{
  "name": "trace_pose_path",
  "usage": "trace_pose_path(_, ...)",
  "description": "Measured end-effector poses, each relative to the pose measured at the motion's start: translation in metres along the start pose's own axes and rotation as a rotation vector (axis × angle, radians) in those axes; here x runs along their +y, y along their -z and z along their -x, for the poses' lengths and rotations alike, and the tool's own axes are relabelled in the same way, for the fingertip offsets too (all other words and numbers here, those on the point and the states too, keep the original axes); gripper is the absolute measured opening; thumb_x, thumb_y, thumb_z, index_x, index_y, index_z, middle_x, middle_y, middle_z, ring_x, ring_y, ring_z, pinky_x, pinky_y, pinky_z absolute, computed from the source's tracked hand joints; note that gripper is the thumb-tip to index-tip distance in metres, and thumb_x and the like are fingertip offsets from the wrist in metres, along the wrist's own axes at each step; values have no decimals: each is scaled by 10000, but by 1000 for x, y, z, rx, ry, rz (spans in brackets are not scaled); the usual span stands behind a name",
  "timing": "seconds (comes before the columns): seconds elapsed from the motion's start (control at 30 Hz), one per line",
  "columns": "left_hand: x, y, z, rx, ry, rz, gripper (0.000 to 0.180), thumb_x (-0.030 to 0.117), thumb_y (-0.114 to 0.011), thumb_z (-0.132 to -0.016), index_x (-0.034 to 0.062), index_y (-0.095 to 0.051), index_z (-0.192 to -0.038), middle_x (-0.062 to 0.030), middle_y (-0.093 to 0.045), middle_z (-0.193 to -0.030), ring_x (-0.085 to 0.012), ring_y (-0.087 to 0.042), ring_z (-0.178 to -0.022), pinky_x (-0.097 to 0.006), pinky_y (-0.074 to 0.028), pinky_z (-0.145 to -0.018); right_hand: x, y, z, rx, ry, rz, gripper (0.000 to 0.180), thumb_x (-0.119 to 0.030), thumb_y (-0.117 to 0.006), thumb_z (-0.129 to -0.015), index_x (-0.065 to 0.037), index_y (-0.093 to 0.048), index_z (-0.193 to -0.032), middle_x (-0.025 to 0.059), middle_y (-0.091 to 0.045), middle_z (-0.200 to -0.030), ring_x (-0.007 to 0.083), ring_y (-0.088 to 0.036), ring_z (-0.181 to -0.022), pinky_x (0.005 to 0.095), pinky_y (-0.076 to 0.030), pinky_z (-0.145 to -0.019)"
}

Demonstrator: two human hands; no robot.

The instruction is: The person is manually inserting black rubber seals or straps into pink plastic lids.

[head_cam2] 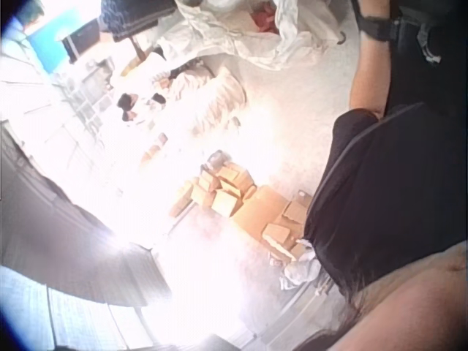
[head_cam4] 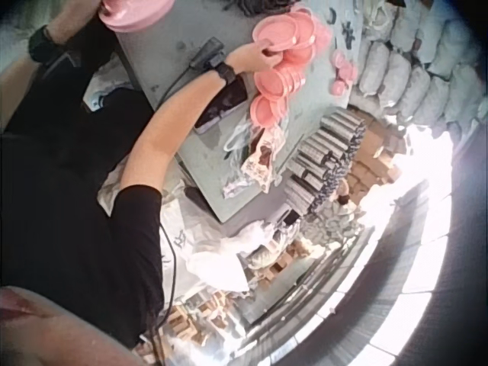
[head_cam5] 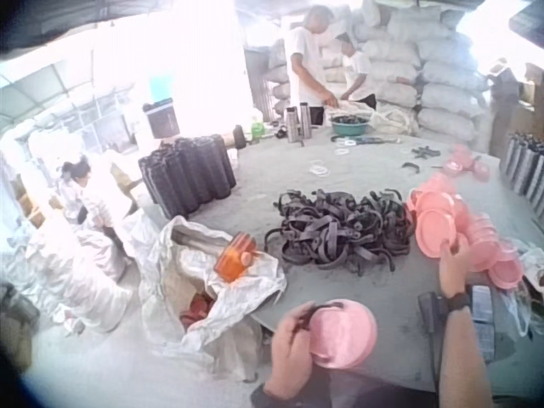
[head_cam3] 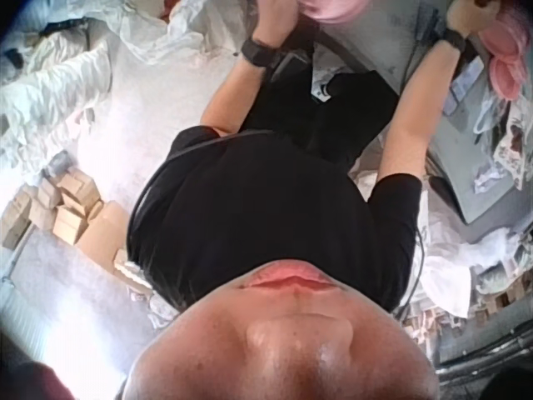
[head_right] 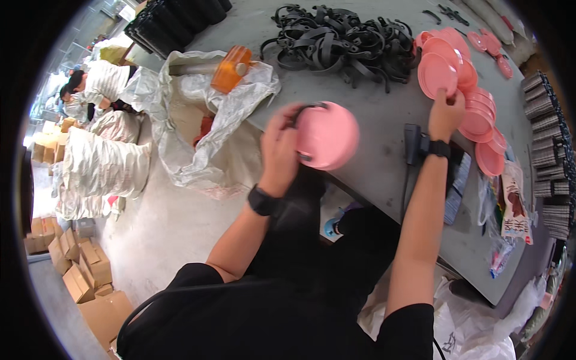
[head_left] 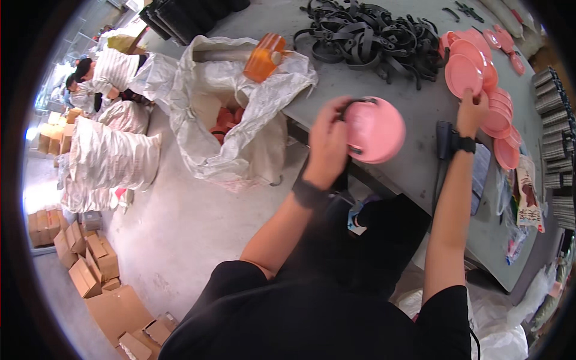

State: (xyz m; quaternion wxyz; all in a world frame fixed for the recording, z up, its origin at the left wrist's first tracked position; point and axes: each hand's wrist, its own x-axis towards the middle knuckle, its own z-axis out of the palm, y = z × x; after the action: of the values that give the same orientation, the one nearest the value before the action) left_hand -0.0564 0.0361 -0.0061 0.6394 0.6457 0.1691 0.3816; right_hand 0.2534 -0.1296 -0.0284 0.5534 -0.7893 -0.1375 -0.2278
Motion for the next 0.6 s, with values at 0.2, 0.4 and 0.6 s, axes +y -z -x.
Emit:
trace_pose_path(0.2,34,149,-40,478,-95,-325,404,28,-434,-835,-19,-580,-1208,-114,-602,-1138,-204,-565,-1054,-328,-469,-927,-25,8,7,76,-310,-403,251,-236,-646,-891,13,-617,-904,37,-603,-746,90,-551,-569,226,-482,-482)
trace_pose_path(0.4,21,190,-46,638,-216,-1151,403,92,-517,-869,-17,-550,-1256,-144,-604,-1192,-231,-578,-1113,-342,-445,-957,-29,7,9,45,-294,-631,281,-226,-693,-872,14,-599,-985,42,-616,-810,96,-556,-631,236,-487,-539)
trace_pose_path(0.6,22,35,-35,19,-231,-501,540,89,-612,-825,11,-476,-1342,-161,-514,-1334,-296,-464,-1274,-403,-344,-1072,-115,20,58,-566,604,-51,348,-257,-821,-676,-59,-660,-912,62,-633,-814,221,-567,-750,324,-466,-686)
